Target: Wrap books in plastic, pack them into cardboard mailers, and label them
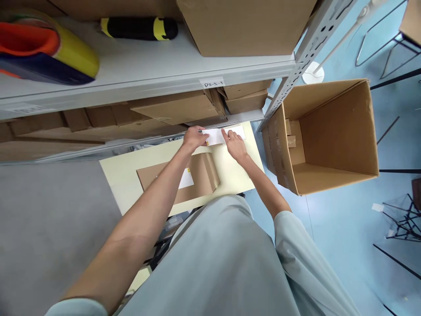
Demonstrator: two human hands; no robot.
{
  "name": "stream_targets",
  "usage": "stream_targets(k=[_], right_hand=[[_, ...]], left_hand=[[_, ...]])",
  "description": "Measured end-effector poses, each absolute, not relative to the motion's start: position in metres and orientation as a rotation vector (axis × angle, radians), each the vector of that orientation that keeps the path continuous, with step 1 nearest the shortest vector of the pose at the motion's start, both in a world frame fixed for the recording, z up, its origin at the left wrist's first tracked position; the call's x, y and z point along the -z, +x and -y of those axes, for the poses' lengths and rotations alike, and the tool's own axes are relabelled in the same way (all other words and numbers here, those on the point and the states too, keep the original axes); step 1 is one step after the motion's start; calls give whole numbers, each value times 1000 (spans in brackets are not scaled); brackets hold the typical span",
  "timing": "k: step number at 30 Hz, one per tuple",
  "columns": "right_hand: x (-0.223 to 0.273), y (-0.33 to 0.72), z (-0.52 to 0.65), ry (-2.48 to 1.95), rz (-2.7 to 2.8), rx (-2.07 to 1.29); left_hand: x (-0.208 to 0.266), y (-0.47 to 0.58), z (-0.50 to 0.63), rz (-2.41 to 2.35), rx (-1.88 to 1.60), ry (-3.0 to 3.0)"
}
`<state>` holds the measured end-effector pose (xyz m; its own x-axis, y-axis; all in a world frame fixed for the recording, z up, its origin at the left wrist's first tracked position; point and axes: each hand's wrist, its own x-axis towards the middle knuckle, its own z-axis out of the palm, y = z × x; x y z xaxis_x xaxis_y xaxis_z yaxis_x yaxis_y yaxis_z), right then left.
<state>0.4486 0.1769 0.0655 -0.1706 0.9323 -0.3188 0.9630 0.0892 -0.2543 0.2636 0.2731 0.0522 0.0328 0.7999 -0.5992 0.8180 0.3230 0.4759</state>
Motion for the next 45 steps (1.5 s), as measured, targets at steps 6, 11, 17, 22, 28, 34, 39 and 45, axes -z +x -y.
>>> stream_targets(k=[6, 11, 17, 22, 28, 34, 39, 45], right_hand=[[-42, 435, -202, 1897, -2015, 801], [-27, 430, -201, 1908, -1968, 788], [-19, 427, -198, 1909, -1981, 760], [-21, 423, -203, 1916, -1941, 798], [-26, 423, -205, 1919, -1896, 816], [-24, 425, -205, 1898, -1885, 797], [-23, 425, -204, 1894, -1900, 781], [-25, 424, -203, 1888, -1900, 761]], left_hand=[[-57, 243, -261, -1880, 40, 1409], [-59, 238, -253, -1882, 50, 1433], [-63, 238, -247, -1869, 52, 1452], [-66, 241, -242, -1869, 71, 1494], [-78, 251, -235, -1870, 72, 1522], [-106, 248, -220, -1816, -29, 1552], [-131, 232, -192, -1770, -119, 1588], [-127, 234, -193, -1790, -170, 1722]])
